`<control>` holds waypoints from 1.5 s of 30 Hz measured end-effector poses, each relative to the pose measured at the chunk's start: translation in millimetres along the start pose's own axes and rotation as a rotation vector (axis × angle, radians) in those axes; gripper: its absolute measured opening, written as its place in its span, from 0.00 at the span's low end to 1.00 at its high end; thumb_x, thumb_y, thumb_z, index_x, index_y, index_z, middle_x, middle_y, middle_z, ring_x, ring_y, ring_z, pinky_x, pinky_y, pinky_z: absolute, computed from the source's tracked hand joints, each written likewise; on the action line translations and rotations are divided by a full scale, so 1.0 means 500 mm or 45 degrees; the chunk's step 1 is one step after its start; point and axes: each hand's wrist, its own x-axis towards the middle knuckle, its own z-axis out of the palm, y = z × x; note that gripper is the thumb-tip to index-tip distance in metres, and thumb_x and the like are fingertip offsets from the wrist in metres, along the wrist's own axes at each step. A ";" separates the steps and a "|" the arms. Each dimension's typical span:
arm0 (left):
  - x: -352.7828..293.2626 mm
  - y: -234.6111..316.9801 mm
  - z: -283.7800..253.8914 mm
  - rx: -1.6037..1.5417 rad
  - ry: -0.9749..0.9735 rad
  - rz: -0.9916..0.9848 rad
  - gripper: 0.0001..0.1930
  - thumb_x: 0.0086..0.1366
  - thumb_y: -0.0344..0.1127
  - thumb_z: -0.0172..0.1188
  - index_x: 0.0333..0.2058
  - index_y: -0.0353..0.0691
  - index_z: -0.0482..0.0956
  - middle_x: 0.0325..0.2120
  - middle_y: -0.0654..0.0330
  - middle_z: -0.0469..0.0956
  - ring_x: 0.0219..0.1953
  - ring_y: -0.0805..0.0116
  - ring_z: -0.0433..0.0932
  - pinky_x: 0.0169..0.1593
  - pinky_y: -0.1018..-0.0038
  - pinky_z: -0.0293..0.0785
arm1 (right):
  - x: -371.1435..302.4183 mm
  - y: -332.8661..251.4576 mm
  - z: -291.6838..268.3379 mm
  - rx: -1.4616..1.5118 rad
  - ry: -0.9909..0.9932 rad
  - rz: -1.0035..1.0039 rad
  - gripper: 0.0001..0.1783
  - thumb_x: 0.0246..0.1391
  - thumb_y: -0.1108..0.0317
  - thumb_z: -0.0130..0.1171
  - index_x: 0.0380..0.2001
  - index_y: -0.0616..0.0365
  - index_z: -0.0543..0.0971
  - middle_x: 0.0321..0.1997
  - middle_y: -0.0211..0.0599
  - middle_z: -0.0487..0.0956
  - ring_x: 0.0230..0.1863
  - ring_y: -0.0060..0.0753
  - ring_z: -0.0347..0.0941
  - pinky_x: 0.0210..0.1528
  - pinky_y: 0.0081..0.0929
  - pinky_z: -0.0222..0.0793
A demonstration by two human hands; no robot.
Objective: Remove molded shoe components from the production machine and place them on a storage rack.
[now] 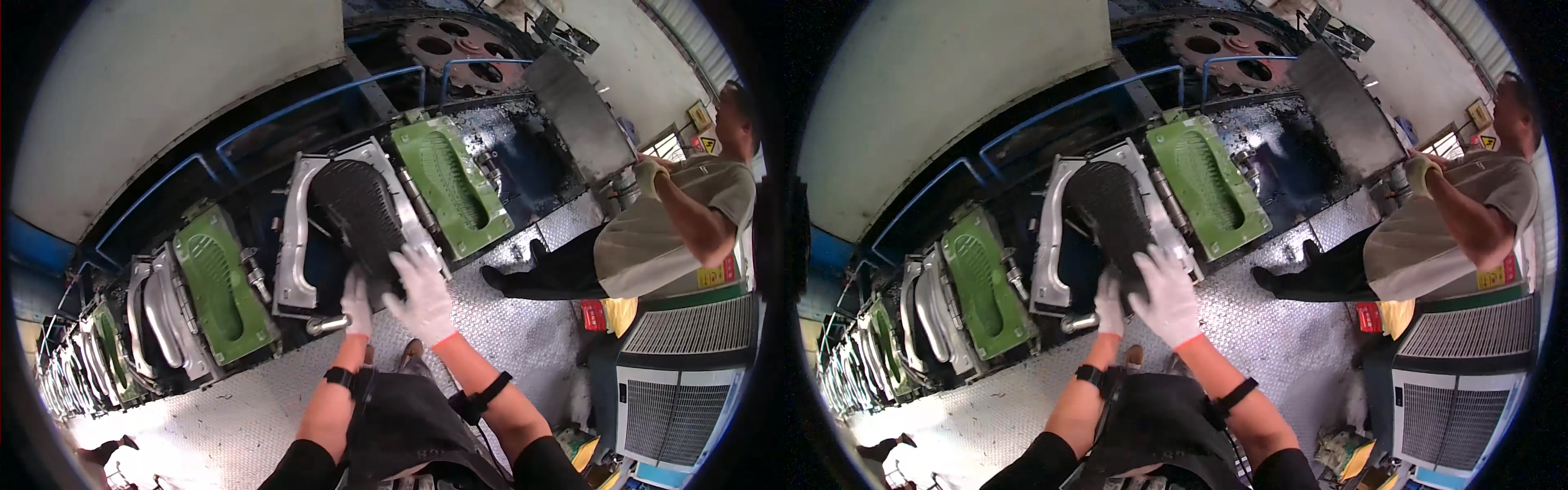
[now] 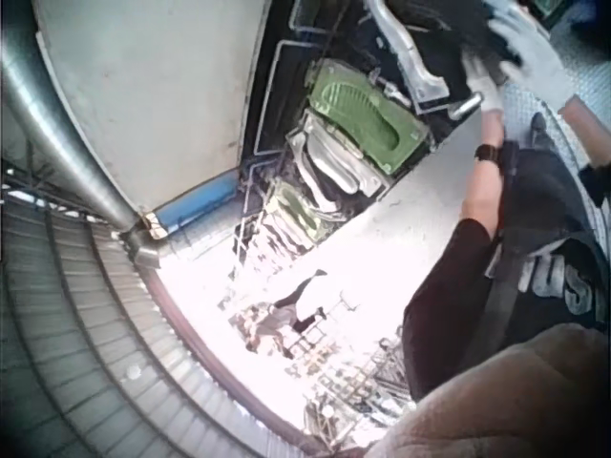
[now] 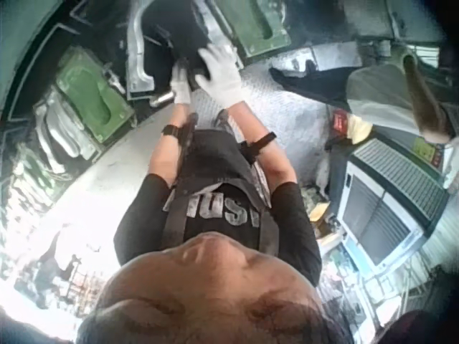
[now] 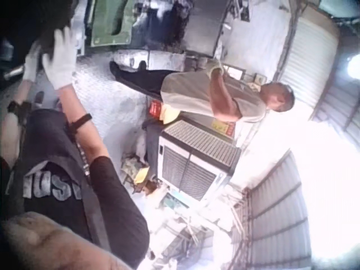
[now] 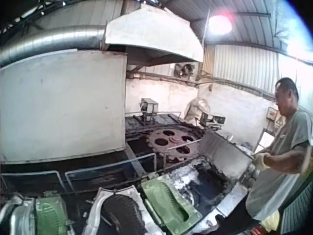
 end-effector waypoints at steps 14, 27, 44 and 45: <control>0.041 -0.053 0.034 -1.301 -0.030 -0.986 0.23 0.72 0.47 0.45 0.60 0.41 0.66 0.54 0.54 0.73 0.55 0.64 0.72 0.59 0.67 0.69 | 0.098 0.035 0.085 -0.133 -0.169 -0.115 0.47 0.36 0.57 0.71 0.63 0.42 0.63 0.69 0.46 0.56 0.66 0.66 0.52 0.66 0.53 0.54; -0.031 -0.163 -0.027 -1.730 -0.373 -1.018 0.22 0.69 0.47 0.53 0.55 0.41 0.70 0.47 0.58 0.77 0.47 0.68 0.77 0.51 0.67 0.76 | 0.270 0.112 -0.101 2.366 0.129 0.763 0.27 0.52 0.72 0.53 0.57 0.61 0.67 0.53 0.44 0.74 0.52 0.38 0.73 0.50 0.40 0.75; 0.135 0.053 0.136 -1.070 0.570 -0.916 0.27 0.71 0.53 0.41 0.60 0.41 0.64 0.54 0.58 0.72 0.56 0.59 0.70 0.61 0.63 0.64 | -0.076 0.538 -0.377 2.584 0.465 1.237 0.34 0.46 0.66 0.49 0.61 0.55 0.65 0.60 0.46 0.71 0.59 0.52 0.69 0.51 0.59 0.71; 0.088 0.038 0.133 -0.857 0.671 -0.832 0.27 0.70 0.52 0.41 0.60 0.41 0.65 0.53 0.58 0.72 0.56 0.60 0.70 0.61 0.63 0.64 | -0.052 0.575 -0.400 2.555 0.579 1.199 0.33 0.46 0.65 0.50 0.59 0.55 0.67 0.59 0.45 0.72 0.58 0.52 0.70 0.50 0.56 0.73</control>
